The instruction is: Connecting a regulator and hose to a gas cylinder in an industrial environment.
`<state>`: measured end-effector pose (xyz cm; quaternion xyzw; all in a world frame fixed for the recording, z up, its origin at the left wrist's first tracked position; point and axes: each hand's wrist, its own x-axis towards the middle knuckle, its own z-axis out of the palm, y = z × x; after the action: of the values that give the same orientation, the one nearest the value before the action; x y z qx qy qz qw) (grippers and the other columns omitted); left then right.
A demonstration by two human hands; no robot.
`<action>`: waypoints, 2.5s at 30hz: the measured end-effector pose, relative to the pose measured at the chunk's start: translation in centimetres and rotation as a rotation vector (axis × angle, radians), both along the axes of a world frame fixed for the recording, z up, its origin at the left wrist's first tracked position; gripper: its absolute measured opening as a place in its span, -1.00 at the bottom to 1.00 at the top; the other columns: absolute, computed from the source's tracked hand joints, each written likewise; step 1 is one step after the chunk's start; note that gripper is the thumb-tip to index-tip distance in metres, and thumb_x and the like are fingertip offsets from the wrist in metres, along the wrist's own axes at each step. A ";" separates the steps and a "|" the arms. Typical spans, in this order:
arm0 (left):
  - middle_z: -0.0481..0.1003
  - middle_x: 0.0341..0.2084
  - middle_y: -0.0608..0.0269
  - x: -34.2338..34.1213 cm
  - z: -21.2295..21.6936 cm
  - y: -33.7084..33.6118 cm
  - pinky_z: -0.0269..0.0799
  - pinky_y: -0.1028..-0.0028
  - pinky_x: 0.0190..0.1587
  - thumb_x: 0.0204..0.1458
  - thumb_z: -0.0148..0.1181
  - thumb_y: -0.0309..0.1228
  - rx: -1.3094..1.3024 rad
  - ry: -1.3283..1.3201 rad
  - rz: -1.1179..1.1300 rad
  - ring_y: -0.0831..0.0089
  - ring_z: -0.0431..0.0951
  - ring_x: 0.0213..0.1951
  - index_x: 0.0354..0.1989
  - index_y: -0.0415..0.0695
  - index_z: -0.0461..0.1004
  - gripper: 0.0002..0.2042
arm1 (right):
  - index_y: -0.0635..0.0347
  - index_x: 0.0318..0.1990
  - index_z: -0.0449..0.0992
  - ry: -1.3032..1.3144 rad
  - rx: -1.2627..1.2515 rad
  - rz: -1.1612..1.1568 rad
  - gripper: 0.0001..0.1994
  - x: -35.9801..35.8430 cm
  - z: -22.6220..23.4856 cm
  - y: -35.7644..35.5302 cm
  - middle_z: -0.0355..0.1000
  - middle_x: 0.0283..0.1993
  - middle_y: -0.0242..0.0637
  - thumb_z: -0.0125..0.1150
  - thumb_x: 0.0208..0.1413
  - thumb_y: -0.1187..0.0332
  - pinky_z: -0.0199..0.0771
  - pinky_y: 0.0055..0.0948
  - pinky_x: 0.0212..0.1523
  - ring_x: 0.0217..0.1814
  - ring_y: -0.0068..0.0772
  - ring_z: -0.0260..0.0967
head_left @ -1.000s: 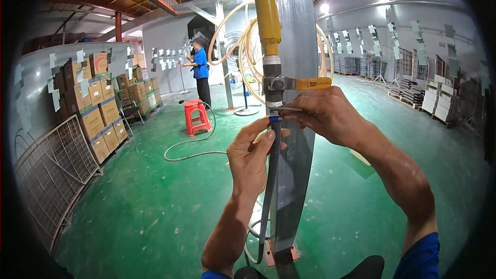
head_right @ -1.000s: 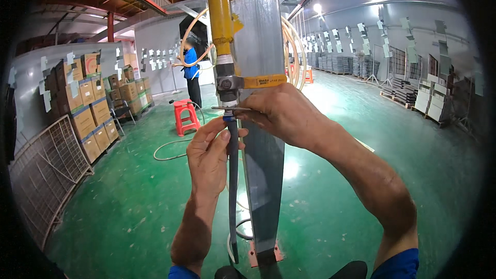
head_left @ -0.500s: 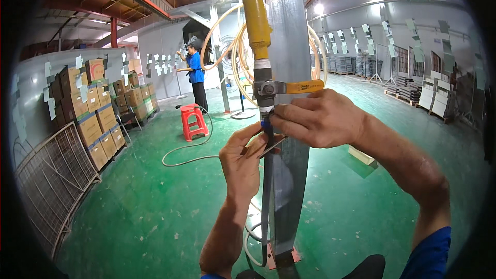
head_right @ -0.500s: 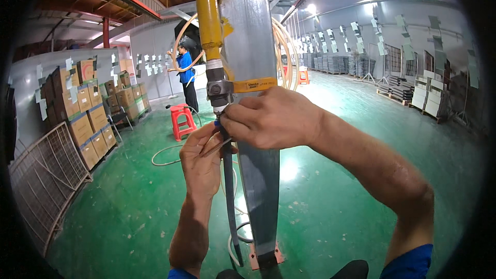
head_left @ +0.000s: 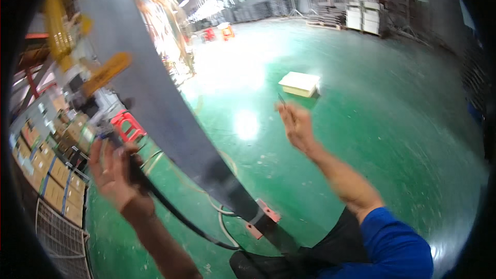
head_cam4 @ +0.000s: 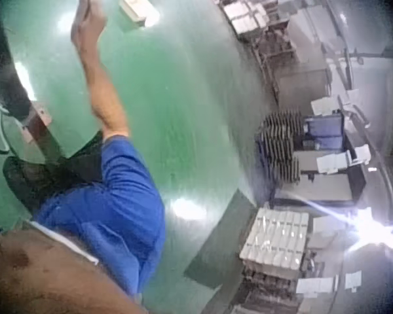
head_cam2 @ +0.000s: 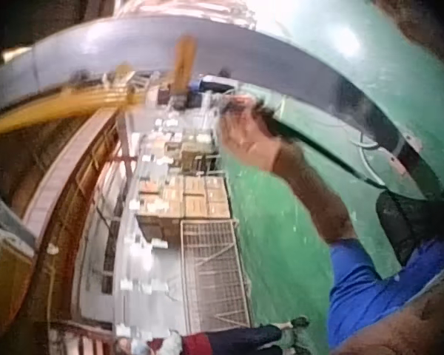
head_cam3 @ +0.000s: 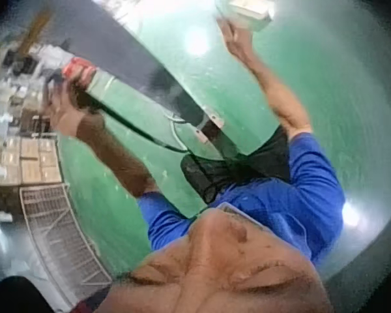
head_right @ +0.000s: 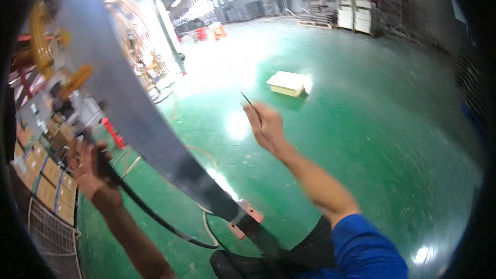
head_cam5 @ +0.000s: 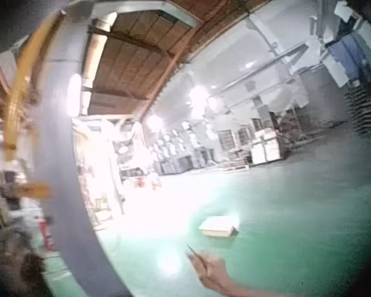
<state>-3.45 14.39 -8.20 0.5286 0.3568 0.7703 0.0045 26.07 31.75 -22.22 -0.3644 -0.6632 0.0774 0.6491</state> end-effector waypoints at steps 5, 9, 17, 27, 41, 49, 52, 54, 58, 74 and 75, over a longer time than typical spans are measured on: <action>0.16 0.25 -0.09 5.7 -4.4 -3.9 0.24 0.05 0.23 0.13 0.16 -0.25 0.077 0.730 0.882 0.07 0.29 0.22 0.30 -0.26 0.09 -0.37 | 0.21 -0.28 0.50 -0.194 -1.062 -0.367 -0.59 4.7 -35.4 -2.9 0.48 -0.22 0.11 -0.12 0.24 0.03 0.42 0.08 -0.14 -0.13 0.26 0.42; -0.01 0.34 -0.03 8.5 -12.4 1.5 0.05 -0.03 0.32 -0.06 0.36 -0.06 -0.156 0.661 0.683 -0.02 0.01 0.36 0.39 -0.13 -0.11 -0.06 | 0.15 -0.08 0.55 -0.343 -1.550 -0.215 -0.63 4.2 -46.3 -9.4 0.46 -0.01 0.05 -0.06 0.24 0.09 0.40 0.03 0.03 0.07 0.13 0.40; -0.03 0.18 -0.17 6.5 -18.4 12.4 0.38 0.09 0.13 -0.25 0.52 -0.23 -0.198 0.710 1.230 -0.08 0.14 0.22 0.37 -0.30 -0.28 0.15 | 0.10 -0.01 0.54 -0.273 -1.802 -0.295 -0.60 6.0 -52.1 -8.3 0.47 0.03 -0.01 -0.05 0.23 0.05 0.36 -0.03 0.14 0.13 0.11 0.38; 0.21 0.11 -0.28 4.7 -20.5 11.1 0.22 -0.09 0.08 -0.16 0.41 0.09 -0.109 0.799 1.159 -0.12 0.33 0.05 0.38 -0.33 -0.19 0.12 | 0.10 -0.09 0.54 -0.169 -1.612 0.105 -0.59 2.8 -42.8 -0.9 0.48 -0.03 0.03 -0.11 0.24 0.01 0.39 0.08 0.06 0.06 0.16 0.40; 0.25 0.08 -0.29 13.3 -12.6 19.6 0.26 -0.05 0.07 -0.13 0.41 0.05 -0.526 0.694 1.273 -0.08 0.35 0.03 0.37 -0.33 -0.14 0.08 | 0.01 -0.04 0.57 -0.011 -1.816 0.129 -0.59 22.6 -21.7 -1.2 0.55 -0.20 -0.22 -0.12 0.26 -0.01 0.45 -0.23 -0.08 -0.14 -0.18 0.50; 0.28 0.10 -0.22 20.8 -11.8 17.6 0.28 0.04 0.07 -0.04 0.34 -0.05 -1.290 0.320 0.893 -0.02 0.36 0.06 0.36 -0.31 -0.06 -0.07 | 0.04 -0.08 0.60 -0.184 -1.901 -0.013 -0.58 35.0 -18.6 3.7 0.55 -0.24 -0.20 -0.10 0.26 -0.01 0.42 -0.18 -0.08 -0.13 -0.13 0.48; 0.29 0.12 -0.18 27.0 -16.7 15.1 0.30 0.09 0.08 0.01 0.30 -0.11 -1.628 0.072 0.597 0.01 0.36 0.08 0.35 -0.29 -0.02 -0.15 | 0.19 -0.11 0.59 0.078 -2.015 -0.032 -0.54 39.7 -15.3 9.8 0.56 -0.23 -0.19 -0.16 0.30 0.03 0.42 -0.18 -0.07 -0.11 -0.17 0.49; 0.30 0.13 -0.15 30.6 -22.3 14.8 0.31 0.13 0.09 0.05 0.27 -0.14 -1.841 -0.108 0.372 0.04 0.36 0.09 0.35 -0.28 0.01 -0.21 | 0.21 -0.13 0.59 0.290 -2.120 -0.115 -0.55 43.7 -15.7 13.5 0.56 -0.25 -0.20 -0.14 0.30 0.04 0.43 -0.17 -0.10 -0.17 -0.18 0.49; 0.27 0.21 0.00 44.5 -23.2 29.8 0.23 0.28 0.19 0.17 0.12 -0.21 -2.020 -0.780 -0.243 0.12 0.29 0.19 0.33 -0.18 0.11 -0.40 | 0.21 -0.23 0.58 0.052 -1.863 -0.187 -0.65 49.1 -20.8 20.7 0.52 -0.34 -0.11 -0.05 0.25 0.13 0.44 -0.12 -0.24 -0.35 0.00 0.46; 0.35 0.08 -0.06 57.6 -23.1 42.4 0.28 0.11 0.13 -0.27 0.45 -0.33 -1.982 0.348 -0.043 -0.07 0.34 0.09 0.04 -0.14 0.42 -0.40 | 0.23 -0.28 0.56 -0.517 -1.717 0.173 -0.63 46.0 -50.4 41.1 0.50 -0.27 0.05 -0.01 0.22 0.09 0.41 -0.02 -0.16 -0.15 0.17 0.44; 0.35 0.08 -0.06 57.7 -23.2 42.1 0.28 0.10 0.13 -0.27 0.45 -0.34 -1.988 0.324 -0.008 -0.07 0.34 0.09 0.03 -0.14 0.42 -0.41 | 0.24 -0.30 0.55 -0.524 -1.727 0.243 -0.62 44.3 -51.0 40.5 0.49 -0.26 0.07 -0.01 0.22 0.08 0.40 0.01 -0.14 -0.13 0.19 0.43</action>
<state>54.25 56.52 -31.36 0.3846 0.8320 0.0421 0.3976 70.37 72.21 -73.17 -0.6575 -0.5347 0.5298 -0.0338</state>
